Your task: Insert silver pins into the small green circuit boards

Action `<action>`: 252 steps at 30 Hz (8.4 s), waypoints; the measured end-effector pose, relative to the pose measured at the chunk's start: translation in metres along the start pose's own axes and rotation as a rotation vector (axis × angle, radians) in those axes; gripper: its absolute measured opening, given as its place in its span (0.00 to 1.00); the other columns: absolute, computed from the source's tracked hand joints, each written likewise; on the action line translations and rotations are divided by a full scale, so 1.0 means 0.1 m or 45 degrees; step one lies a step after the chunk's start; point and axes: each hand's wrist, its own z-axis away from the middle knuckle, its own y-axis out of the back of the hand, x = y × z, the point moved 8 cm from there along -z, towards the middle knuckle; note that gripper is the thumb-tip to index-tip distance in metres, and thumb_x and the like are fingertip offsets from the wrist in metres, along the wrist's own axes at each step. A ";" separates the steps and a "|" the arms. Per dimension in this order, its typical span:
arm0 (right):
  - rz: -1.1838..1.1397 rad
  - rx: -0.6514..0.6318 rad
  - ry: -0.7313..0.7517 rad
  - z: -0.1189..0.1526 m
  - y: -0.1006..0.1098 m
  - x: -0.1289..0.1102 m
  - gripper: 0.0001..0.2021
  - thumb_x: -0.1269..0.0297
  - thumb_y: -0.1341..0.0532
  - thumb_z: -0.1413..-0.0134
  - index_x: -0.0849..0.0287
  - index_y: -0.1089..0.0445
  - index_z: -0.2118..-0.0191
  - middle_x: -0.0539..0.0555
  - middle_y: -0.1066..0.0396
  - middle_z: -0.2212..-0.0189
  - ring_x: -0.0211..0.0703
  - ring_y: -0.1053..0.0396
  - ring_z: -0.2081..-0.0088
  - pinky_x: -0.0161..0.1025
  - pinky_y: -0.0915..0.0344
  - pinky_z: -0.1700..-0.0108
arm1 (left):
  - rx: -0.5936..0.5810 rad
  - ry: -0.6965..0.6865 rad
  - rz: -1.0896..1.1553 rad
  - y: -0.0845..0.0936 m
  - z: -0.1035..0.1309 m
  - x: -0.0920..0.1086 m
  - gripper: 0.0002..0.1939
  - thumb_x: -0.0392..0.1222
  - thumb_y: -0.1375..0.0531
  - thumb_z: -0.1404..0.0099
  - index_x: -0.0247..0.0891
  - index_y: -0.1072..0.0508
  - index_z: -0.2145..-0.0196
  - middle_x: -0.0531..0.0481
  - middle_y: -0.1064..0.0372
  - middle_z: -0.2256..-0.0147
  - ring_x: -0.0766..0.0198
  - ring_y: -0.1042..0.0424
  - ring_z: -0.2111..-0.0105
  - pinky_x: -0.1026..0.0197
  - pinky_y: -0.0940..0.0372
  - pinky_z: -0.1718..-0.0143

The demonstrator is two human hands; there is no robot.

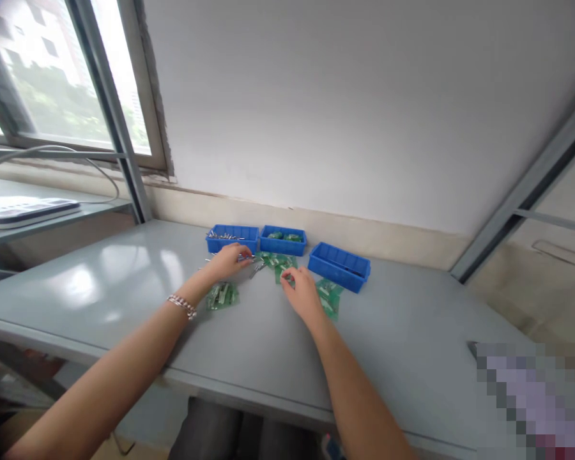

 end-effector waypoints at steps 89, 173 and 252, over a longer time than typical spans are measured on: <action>-0.092 -0.050 0.053 0.00 -0.01 -0.08 0.05 0.72 0.42 0.52 0.60 0.30 0.67 0.50 0.39 0.75 0.35 0.40 0.75 0.33 0.43 0.69 | -0.062 -0.157 0.943 -0.18 0.11 0.69 0.11 0.43 0.39 0.50 0.31 0.31 0.72 0.49 0.33 0.76 0.70 0.37 0.77 0.68 0.43 0.75; -0.156 0.144 0.121 -0.01 0.12 -0.12 0.04 0.67 0.42 0.51 0.59 0.31 0.69 0.51 0.39 0.74 0.37 0.39 0.75 0.34 0.41 0.71 | 0.172 -0.527 0.345 -0.03 0.22 0.91 0.10 0.32 0.42 0.46 0.37 0.32 0.64 0.52 0.33 0.69 0.66 0.37 0.67 0.64 0.42 0.64; -0.123 0.147 0.113 0.00 0.15 -0.12 0.05 0.68 0.44 0.50 0.59 0.32 0.69 0.51 0.40 0.74 0.37 0.40 0.75 0.36 0.41 0.70 | 0.069 -0.481 0.362 -0.09 0.25 0.94 0.12 0.31 0.45 0.47 0.35 0.34 0.62 0.49 0.32 0.65 0.65 0.34 0.66 0.63 0.40 0.65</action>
